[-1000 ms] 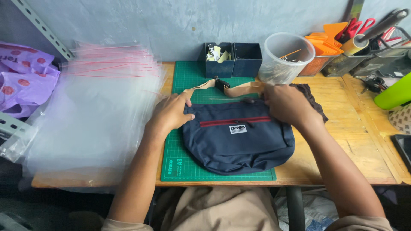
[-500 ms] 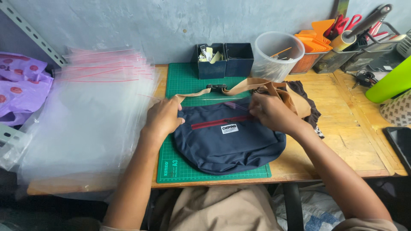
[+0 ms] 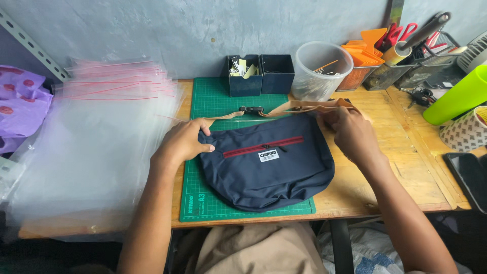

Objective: The person packs a blue bag into a clear plastic sleeve, wipes the sleeve with a cloth, and places it into a basket. They then retrieve another blue bag from a sack and prepare it on the workspace.

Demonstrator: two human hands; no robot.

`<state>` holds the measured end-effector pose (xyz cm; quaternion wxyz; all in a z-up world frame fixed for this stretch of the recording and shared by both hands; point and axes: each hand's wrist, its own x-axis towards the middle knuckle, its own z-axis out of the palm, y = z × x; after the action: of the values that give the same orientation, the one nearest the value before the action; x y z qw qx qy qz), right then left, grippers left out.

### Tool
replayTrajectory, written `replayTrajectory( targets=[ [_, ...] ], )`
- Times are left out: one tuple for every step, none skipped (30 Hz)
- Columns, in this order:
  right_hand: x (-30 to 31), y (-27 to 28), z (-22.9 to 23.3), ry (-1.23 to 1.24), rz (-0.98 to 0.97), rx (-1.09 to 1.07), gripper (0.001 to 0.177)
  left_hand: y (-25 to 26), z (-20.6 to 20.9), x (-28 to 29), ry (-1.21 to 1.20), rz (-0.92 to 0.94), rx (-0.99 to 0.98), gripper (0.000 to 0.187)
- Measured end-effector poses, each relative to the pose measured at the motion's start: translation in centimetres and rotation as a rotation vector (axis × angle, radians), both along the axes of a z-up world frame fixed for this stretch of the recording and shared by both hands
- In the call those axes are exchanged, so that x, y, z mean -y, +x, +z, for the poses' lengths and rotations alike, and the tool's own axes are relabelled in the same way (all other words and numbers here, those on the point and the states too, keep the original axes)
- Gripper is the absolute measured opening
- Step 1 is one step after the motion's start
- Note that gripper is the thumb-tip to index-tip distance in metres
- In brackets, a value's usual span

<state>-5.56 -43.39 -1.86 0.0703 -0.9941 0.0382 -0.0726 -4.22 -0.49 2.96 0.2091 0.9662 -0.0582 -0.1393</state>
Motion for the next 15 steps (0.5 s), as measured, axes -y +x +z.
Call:
replayTrajectory(
  targets=[
    [-1.0, -0.3, 0.8, -0.001, 0.002, 0.003, 0.023, 0.3, -1.0, -0.2, -0.001, 0.002, 0.003, 0.039],
    [-2.0, -0.5, 1.8, 0.044, 0.054, -0.026, 0.022, 0.8, -1.7, -0.4, 0.002, -0.016, 0.017, 0.04],
    [-3.0, -0.7, 2.8, 0.089, 0.106, -0.053, 0.021, 1.4, -2.3, -0.6, 0.005, -0.033, 0.03, 0.041],
    [-1.6, 0.5, 0.1, 0.091, 0.106, -0.039, 0.021, 1.3, -2.2, -0.7, 0.008, -0.034, 0.044, 0.041],
    [-0.3, 1.7, -2.7, 0.023, 0.122, -0.033, 0.02, 1.3, -2.2, -0.8, 0.009, -0.036, 0.035, 0.042],
    [1.1, 2.8, -5.5, -0.046, 0.136, -0.032, 0.02, 1.1, -2.3, -0.8, 0.009, -0.038, 0.02, 0.042],
    [0.2, 2.2, -3.8, -0.046, 0.135, -0.023, 0.02, 1.2, -2.1, -0.9, 0.01, -0.039, 0.029, 0.042],
    [-0.8, 1.6, -2.3, 0.02, 0.197, -0.08, 0.017, 1.1, -2.1, -0.9, 0.013, -0.045, 0.032, 0.042],
    [-1.8, 1.0, -0.7, 0.085, 0.26, -0.136, 0.015, 1.0, -2.1, -1.0, 0.016, -0.051, 0.036, 0.042],
    [-3.3, 0.4, 1.5, 0.087, 0.261, -0.135, 0.015, 1.0, -2.1, -1.1, 0.019, -0.05, 0.037, 0.042],
    [-4.9, -0.2, 3.7, 0.113, 0.326, -0.161, 0.017, 1.1, -2.1, -1.1, 0.007, -0.05, 0.036, 0.043],
    [-6.4, -0.8, 5.8, 0.14, 0.389, -0.187, 0.022, 1.1, -2.2, -1.1, -0.003, -0.052, 0.035, 0.044],
    [-6.9, 0.0, 5.6, 0.143, 0.388, -0.186, 0.022, 1.2, -2.4, -1.2, 0.0, -0.052, 0.036, 0.044],
    [-7.4, 0.8, 5.4, 0.162, 0.432, -0.229, 0.016, 1.4, -2.6, -1.2, 0.0, -0.057, 0.036, 0.045],
    [-7.8, 1.7, 5.2, 0.182, 0.476, -0.272, 0.011, 1.6, -2.7, -1.2, 0.0, -0.062, 0.036, 0.046]
  ],
)
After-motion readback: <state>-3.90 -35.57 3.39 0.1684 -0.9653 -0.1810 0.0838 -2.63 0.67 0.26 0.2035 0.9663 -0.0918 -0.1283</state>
